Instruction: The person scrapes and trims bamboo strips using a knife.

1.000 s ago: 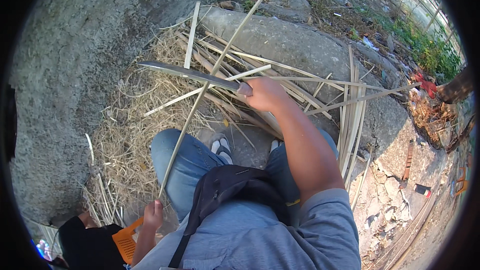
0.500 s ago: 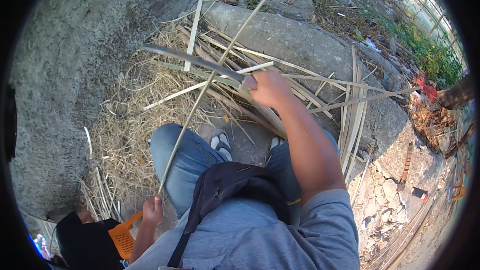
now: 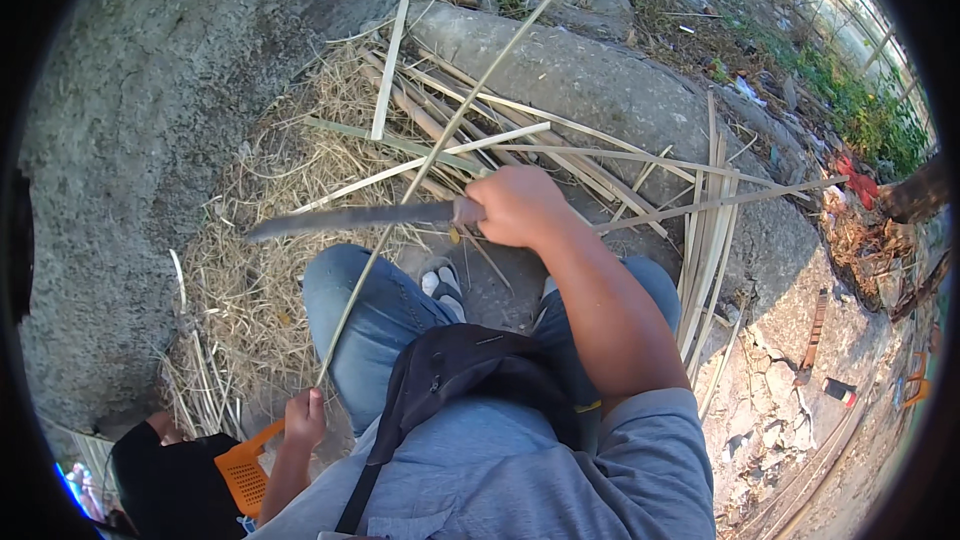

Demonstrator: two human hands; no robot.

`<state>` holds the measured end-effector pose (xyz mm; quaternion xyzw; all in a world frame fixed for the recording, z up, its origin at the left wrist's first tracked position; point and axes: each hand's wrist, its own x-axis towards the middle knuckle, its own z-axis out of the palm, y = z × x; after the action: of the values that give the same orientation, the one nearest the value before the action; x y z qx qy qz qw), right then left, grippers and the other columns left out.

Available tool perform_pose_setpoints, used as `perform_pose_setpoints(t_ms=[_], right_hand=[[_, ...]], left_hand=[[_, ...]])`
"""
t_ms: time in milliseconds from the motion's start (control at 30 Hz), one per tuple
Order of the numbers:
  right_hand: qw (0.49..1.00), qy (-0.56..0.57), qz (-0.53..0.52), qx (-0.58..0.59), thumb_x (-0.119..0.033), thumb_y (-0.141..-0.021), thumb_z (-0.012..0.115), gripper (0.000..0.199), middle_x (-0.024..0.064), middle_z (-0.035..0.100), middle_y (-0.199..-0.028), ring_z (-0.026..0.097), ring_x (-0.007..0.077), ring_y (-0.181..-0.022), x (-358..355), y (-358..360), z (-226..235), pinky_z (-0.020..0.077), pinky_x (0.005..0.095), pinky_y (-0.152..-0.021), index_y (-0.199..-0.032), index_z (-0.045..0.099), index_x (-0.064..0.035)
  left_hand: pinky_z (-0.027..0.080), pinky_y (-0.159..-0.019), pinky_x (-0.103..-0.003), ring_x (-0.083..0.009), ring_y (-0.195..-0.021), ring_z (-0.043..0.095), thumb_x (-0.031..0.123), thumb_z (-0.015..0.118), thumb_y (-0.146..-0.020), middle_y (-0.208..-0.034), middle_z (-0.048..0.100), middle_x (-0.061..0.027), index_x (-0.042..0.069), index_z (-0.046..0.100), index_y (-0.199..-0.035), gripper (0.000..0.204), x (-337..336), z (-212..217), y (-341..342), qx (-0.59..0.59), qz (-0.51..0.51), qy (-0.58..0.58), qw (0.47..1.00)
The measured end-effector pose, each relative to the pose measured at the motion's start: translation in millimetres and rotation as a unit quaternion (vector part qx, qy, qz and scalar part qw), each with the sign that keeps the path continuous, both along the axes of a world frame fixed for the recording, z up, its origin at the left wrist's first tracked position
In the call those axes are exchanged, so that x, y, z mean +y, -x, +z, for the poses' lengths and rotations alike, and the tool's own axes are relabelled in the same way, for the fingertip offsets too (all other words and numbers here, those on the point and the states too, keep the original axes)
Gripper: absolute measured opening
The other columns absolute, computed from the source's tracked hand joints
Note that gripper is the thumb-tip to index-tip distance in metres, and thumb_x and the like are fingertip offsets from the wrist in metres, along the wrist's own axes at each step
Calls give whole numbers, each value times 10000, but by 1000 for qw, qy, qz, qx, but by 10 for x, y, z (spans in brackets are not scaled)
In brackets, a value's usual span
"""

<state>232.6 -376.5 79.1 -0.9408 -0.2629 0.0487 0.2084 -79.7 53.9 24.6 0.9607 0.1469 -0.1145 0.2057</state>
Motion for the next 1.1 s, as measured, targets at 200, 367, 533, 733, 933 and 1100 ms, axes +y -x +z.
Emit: perform_pose_setpoints(t_ms=[200, 367, 533, 733, 933, 1100], right_hand=[[943, -134, -301, 50, -265, -875, 650, 251, 228, 717, -1004, 680, 416, -995, -612, -490, -334, 526, 502, -861, -1028, 728, -82], [968, -105, -221, 64, -283, -867, 712, 266, 222, 711, -959, 677, 421, -936, -386, -268, -72, 519, 483, -799, -1006, 695, -57], [998, -31, -32, 54, -281, -843, 703, 212, 185, 705, -873, 685, 398, -863, -63, 50, 80, 522, 503, -751, -933, 704, -89], [997, -33, -37, 56, -285, -835, 704, 222, 182, 709, -866, 690, 390, -868, -305, -230, -91, 526, 513, -766, -930, 713, -85], [951, -138, -274, 44, -342, -876, 704, 319, 220, 720, -1027, 682, 415, -968, -480, -349, -196, 530, 505, -835, -1026, 715, -61], [991, -45, -103, 80, -531, -868, 719, 498, 200, 703, -907, 678, 411, -886, -336, -65, 161, 513, 472, -761, -976, 685, -46]], left_hand=[[462, -632, -543, -511, -731, 612, 571, 407, -1038, -689, 600, -261, -6, 602, -783, 661, -38, 99, -66, -1, -12, -2, 1000], [462, -648, -547, -514, -754, 613, 600, 389, -1035, -713, 604, -268, -8, 596, -786, 689, -2, 97, -16, 12, -13, -13, 1000], [460, -645, -540, -519, -756, 603, 617, 387, -1029, -711, 597, -270, -9, 587, -778, 703, -47, 112, -83, 9, -12, -5, 1000], [460, -643, -536, -514, -749, 605, 610, 396, -1030, -709, 598, -266, -6, 589, -788, 690, 20, 88, -48, 4, -5, 4, 1000], [474, -664, -534, -507, -762, 619, 597, 399, -1033, -720, 613, -258, -4, 601, -812, 672, -23, 154, -67, 6, -5, -10, 1000], [475, -664, -531, -504, -757, 618, 587, 403, -1035, -718, 614, -253, -3, 601, -807, 663, -30, 146, -55, 12, 5, -1, 1000]])
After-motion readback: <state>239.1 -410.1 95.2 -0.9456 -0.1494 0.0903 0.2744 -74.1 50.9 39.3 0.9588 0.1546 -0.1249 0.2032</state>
